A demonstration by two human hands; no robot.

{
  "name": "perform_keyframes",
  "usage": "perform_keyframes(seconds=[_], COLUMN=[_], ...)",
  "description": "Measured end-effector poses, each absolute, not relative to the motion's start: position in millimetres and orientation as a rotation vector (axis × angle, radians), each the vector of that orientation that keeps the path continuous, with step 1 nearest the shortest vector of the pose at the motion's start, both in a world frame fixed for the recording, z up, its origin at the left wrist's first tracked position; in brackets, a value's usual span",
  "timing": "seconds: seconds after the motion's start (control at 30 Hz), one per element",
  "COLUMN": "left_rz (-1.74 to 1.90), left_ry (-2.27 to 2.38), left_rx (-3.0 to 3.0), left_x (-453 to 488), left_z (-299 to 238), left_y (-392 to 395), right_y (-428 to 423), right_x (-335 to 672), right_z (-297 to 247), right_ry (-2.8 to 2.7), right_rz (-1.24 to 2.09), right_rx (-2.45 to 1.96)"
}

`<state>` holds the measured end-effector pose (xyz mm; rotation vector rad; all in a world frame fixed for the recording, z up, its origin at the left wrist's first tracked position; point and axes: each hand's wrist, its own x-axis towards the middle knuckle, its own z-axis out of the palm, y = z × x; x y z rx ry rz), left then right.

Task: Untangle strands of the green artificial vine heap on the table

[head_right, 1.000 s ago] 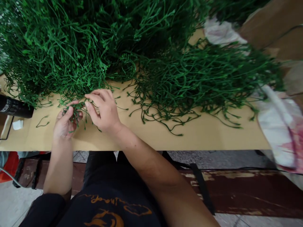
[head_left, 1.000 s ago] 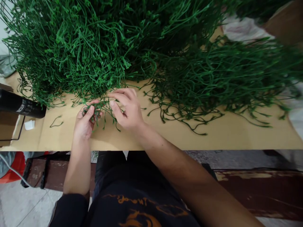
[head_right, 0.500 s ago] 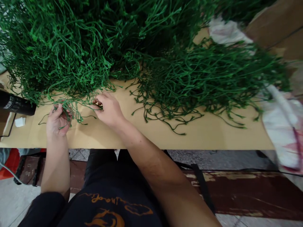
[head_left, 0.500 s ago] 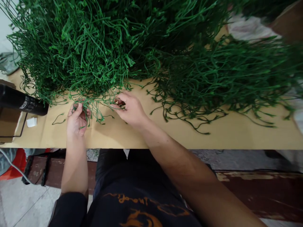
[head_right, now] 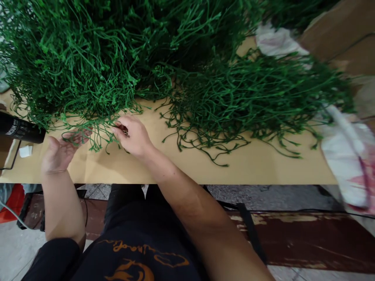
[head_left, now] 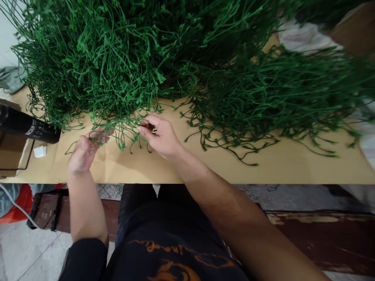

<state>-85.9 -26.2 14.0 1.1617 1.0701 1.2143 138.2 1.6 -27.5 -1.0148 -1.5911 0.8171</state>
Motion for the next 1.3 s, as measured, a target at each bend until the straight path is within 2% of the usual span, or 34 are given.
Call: perform_keyframes(seconds=[0.27,0.4,0.63,0.87,1.3], left_rz=[1.277,1.298,1.021,1.14,1.135], left_ry=[1.178,1.174,1.137,1.363,1.573], left_rx=[1.172,1.281,1.304,1.325,1.537], left_x=[-111.5,-96.8,-50.2,-49.1,-33.7], left_z=[13.3,7.6,-3.5,-15.2,-37.4], left_y=[-12.6,-11.4,-3.9,3.4,1.4], right_y=[1.8,0.8,-1.6,-1.4,-8.9], right_x=[139.6,138.3,133.2,133.5,146.8], right_z=[-27.9,-29.5,-35.1,-35.2,-27.2], right_ry=[-1.669,-1.648,-1.639,-1.608,-1.281], right_rz=[0.731,0.759,0.797,0.736,1.042], right_rx=[-0.871,-0.842,-0.83,-0.951,-0.846])
